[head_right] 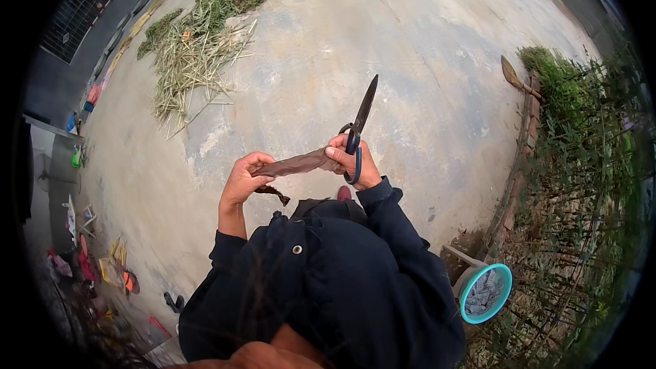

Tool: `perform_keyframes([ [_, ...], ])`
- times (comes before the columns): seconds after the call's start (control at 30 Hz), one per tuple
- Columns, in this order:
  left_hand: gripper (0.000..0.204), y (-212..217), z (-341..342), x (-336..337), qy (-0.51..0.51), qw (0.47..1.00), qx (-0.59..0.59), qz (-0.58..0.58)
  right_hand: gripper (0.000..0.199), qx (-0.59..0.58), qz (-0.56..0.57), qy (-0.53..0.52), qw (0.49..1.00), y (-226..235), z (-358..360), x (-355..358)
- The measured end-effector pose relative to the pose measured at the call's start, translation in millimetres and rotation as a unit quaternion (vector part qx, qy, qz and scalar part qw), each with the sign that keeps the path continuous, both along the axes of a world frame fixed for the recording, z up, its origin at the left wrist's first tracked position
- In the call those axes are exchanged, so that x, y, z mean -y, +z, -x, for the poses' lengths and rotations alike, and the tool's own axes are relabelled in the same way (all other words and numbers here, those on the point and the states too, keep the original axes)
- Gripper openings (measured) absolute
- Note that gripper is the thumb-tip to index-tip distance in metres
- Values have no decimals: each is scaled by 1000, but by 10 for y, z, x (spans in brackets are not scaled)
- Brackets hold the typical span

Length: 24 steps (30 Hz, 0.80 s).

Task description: The person uses scissors to cut a piece of brown material, then places the scissors on a red three-wheeled vehicle. They proceed to sort through a large pile of green plant stalks on the vehicle bed, picking up individual stalks and arranging them by hand.

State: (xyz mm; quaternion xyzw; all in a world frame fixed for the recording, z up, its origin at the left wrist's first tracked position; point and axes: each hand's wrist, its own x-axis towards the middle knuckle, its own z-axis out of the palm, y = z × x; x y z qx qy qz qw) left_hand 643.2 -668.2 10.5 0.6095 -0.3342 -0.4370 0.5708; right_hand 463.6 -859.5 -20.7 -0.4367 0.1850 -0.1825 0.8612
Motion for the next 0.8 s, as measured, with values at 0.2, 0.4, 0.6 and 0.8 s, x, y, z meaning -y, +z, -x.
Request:
perform_keyframes([
  [0.2,36,179,-1162,745,20,998,-59,23,11,7,108,31,994,211,-807,1464],
  [0.4,33,-233,-2443,1550,126,988,-66,57,18,0,89,69,994,12,-1661,2857],
  [0.6,28,-461,-3724,2651,193,961,-106,165,28,37,88,-1,995,-72,-2518,4212],
  [0.8,19,-424,-4754,4124,185,956,-133,187,31,13,92,-99,991,-4,-2831,5659],
])
